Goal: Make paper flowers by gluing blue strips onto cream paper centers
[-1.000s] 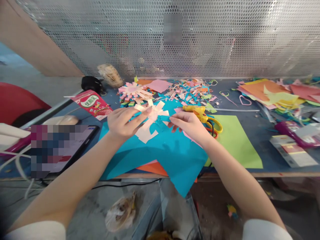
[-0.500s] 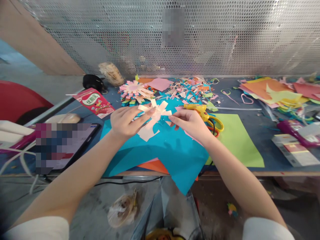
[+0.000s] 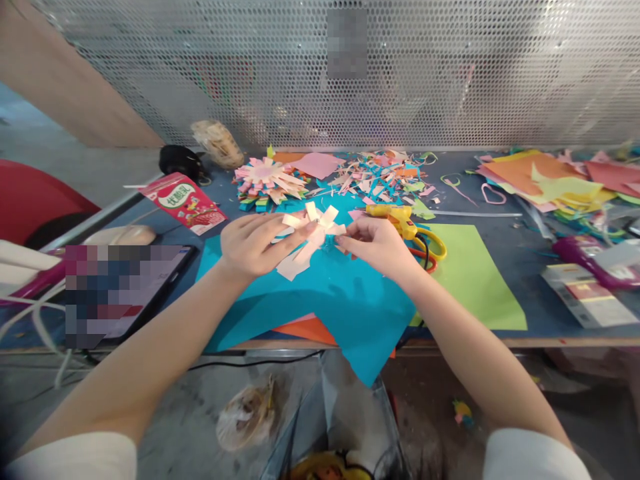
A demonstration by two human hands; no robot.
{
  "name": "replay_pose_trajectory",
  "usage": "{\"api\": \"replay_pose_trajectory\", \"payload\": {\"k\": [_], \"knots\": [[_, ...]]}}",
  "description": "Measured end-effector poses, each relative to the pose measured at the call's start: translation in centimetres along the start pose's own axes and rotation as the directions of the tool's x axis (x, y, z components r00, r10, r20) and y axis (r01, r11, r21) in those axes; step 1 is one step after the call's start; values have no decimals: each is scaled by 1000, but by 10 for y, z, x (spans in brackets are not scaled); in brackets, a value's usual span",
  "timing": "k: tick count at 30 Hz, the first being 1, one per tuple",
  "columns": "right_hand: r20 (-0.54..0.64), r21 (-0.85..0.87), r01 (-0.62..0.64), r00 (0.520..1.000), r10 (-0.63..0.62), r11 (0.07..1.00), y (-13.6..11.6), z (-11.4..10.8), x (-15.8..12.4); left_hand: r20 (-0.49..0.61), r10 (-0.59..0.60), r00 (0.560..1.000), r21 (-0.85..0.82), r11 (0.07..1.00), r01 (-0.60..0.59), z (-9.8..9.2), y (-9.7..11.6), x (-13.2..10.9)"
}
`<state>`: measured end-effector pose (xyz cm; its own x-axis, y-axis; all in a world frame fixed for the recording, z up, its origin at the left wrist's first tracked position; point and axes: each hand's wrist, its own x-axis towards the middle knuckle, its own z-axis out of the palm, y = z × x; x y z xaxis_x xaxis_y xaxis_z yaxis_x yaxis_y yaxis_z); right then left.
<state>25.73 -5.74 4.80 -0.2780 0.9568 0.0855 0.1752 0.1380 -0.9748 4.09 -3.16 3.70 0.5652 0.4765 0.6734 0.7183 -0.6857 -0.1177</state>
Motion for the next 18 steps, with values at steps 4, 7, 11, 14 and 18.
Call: {"api": "replay_pose_trajectory", "payload": {"k": [4,7,11,14,18], "knots": [[-74,4,-3,997,3,1000,0,-3,-1,42,-174,984,-204,963,179,-3,4,3],[-252,-8,79,965,-79,997,2,-7,1,270,-366,891,-491,744,454,-2,10,7],[-278,-126,187,936,-215,974,8,-11,4,726,-245,643,-612,196,766,7,16,9],[-224,-197,160,953,-203,967,12,-10,4,809,-148,569,-577,-13,817,16,16,7],[-258,-283,145,941,-221,948,12,-8,4,811,-149,565,-580,-86,810,21,14,4]]}}
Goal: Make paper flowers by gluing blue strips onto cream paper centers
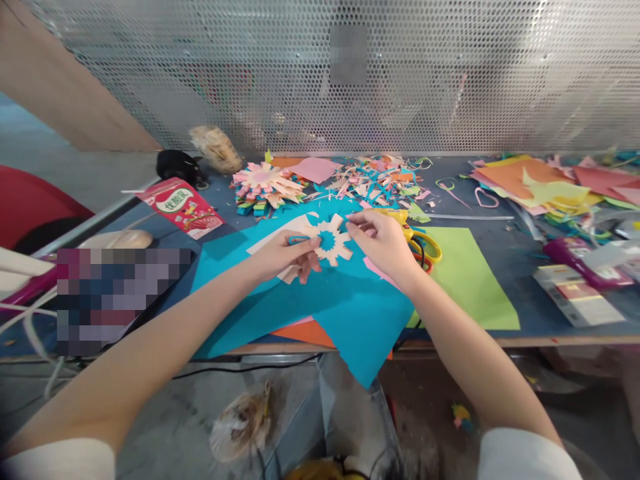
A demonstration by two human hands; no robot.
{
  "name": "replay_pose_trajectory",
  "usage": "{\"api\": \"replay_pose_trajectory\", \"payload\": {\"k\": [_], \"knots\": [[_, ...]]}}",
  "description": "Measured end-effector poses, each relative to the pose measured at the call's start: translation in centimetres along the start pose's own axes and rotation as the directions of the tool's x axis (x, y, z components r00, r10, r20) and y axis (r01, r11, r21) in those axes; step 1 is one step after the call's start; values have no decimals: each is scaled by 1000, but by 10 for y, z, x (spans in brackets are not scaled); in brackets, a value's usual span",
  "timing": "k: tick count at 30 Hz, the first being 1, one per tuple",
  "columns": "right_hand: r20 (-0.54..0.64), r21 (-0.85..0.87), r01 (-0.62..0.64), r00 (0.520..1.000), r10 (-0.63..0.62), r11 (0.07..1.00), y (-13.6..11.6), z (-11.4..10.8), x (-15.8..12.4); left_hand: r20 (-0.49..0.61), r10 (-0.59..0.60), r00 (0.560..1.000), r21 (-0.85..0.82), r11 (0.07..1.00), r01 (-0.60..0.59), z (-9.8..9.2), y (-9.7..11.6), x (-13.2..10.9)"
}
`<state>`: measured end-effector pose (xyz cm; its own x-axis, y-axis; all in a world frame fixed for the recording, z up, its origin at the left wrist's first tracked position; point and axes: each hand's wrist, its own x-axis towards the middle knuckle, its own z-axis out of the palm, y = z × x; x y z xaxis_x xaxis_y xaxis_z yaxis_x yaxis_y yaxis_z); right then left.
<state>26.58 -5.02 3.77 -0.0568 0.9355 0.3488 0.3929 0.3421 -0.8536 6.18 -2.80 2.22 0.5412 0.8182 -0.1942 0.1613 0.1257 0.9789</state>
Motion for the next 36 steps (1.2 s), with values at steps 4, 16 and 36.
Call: {"api": "replay_pose_trajectory", "payload": {"k": [4,16,36], "knots": [[-23,6,10,1000,-10,1000,-2,0,1,-33,21,999,21,1000,-21,-2,-1,1],[-68,-5,22,997,-22,1000,-1,-1,1,-50,34,998,19,999,-33,-3,-4,3],[-84,-22,5,996,-7,1000,0,-2,2,-61,70,996,130,990,-62,-1,-2,1]]}}
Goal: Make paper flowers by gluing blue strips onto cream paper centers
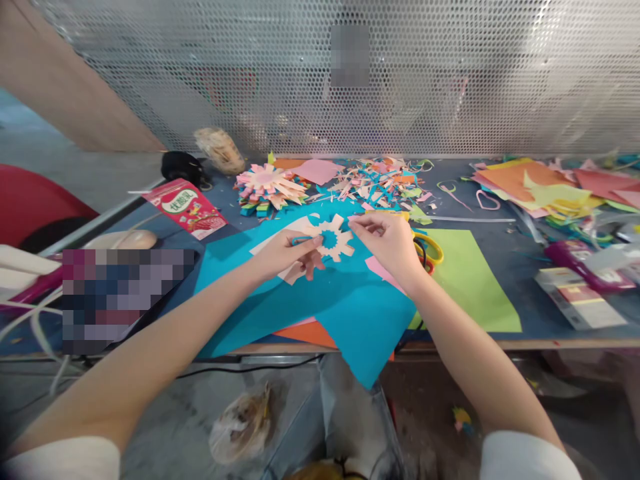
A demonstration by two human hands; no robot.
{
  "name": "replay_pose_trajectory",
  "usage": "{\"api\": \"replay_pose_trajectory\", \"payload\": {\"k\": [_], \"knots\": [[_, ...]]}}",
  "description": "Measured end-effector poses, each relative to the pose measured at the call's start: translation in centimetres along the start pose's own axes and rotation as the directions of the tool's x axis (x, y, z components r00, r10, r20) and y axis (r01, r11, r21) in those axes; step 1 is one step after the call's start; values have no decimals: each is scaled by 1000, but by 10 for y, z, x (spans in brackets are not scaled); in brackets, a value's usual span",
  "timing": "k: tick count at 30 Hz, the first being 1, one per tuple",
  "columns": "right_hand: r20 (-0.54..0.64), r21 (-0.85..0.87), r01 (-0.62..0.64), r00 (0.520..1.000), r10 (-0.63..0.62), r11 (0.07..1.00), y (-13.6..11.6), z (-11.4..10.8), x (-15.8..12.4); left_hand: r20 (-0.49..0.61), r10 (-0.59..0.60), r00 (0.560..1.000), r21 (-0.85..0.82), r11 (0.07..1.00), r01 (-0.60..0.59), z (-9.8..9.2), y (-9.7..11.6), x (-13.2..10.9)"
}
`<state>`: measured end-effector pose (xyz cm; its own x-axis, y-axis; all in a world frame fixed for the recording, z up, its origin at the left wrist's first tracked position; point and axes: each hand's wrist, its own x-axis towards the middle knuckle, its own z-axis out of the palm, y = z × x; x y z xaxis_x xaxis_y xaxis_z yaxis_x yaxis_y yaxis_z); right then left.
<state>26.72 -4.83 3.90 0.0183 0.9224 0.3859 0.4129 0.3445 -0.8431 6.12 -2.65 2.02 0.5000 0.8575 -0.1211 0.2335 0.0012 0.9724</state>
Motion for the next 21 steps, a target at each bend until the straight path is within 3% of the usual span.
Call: {"api": "replay_pose_trajectory", "payload": {"k": [7,13,16,21], "knots": [[25,23,-27,999,26,999,2,-1,2,-21,-14,1000,-60,998,12,-1,-3,2],[212,4,-80,974,77,997,5,6,0,-2,-45,999,-129,991,44,1,2,1],[198,4,-85,977,83,996,2,8,0,18,-65,998,-157,985,67,2,2,2],[206,51,-134,971,121,990,2,5,2,-55,-7,998,-163,987,-2,-4,-3,5]]}}
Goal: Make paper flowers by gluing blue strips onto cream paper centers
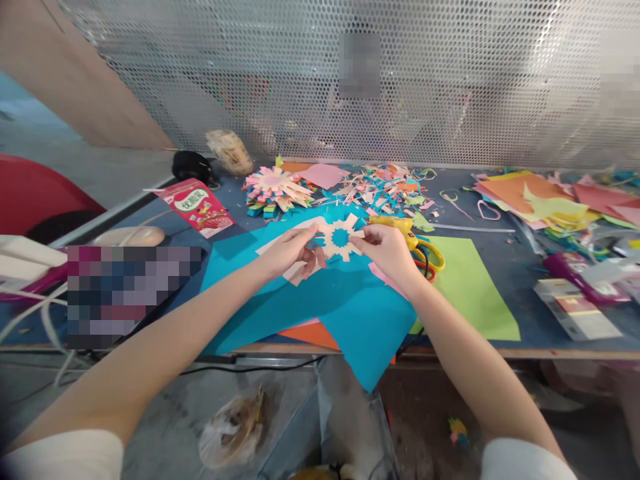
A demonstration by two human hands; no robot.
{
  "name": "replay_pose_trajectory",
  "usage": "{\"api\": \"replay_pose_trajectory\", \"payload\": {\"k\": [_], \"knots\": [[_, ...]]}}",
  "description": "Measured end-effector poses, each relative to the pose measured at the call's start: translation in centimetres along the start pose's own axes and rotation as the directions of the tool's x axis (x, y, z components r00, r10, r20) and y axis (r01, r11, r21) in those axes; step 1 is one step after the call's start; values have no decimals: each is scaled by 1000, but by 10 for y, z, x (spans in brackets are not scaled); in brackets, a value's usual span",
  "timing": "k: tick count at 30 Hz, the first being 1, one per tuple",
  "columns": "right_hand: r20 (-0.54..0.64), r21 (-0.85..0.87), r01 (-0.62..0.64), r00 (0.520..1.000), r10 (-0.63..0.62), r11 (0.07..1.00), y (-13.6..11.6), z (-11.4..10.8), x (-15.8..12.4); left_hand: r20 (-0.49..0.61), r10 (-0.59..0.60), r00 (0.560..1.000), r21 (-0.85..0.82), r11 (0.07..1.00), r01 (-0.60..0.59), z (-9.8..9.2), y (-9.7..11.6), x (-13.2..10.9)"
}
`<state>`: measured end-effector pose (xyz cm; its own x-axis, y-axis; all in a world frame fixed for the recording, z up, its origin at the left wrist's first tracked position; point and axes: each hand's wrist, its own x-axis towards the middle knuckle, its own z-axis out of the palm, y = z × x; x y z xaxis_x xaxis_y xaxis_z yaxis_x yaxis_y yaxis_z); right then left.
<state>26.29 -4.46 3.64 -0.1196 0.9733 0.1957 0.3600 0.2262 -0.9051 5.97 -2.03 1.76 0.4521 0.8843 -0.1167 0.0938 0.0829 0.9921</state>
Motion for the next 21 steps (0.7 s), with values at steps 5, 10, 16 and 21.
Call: {"api": "replay_pose_trajectory", "payload": {"k": [5,10,16,21], "knots": [[4,35,-41,999,41,999,2,-2,2,-88,76,993,-30,996,-79,-10,3,1],[8,11,-56,998,56,998,0,-3,2,-246,163,956,-202,956,-215,-21,19,1],[42,43,-45,998,43,998,4,-2,5,-495,231,837,-261,879,-398,-35,25,8],[-43,69,11,999,-8,998,7,-3,7,-317,400,860,74,914,-398,-39,12,15]]}}
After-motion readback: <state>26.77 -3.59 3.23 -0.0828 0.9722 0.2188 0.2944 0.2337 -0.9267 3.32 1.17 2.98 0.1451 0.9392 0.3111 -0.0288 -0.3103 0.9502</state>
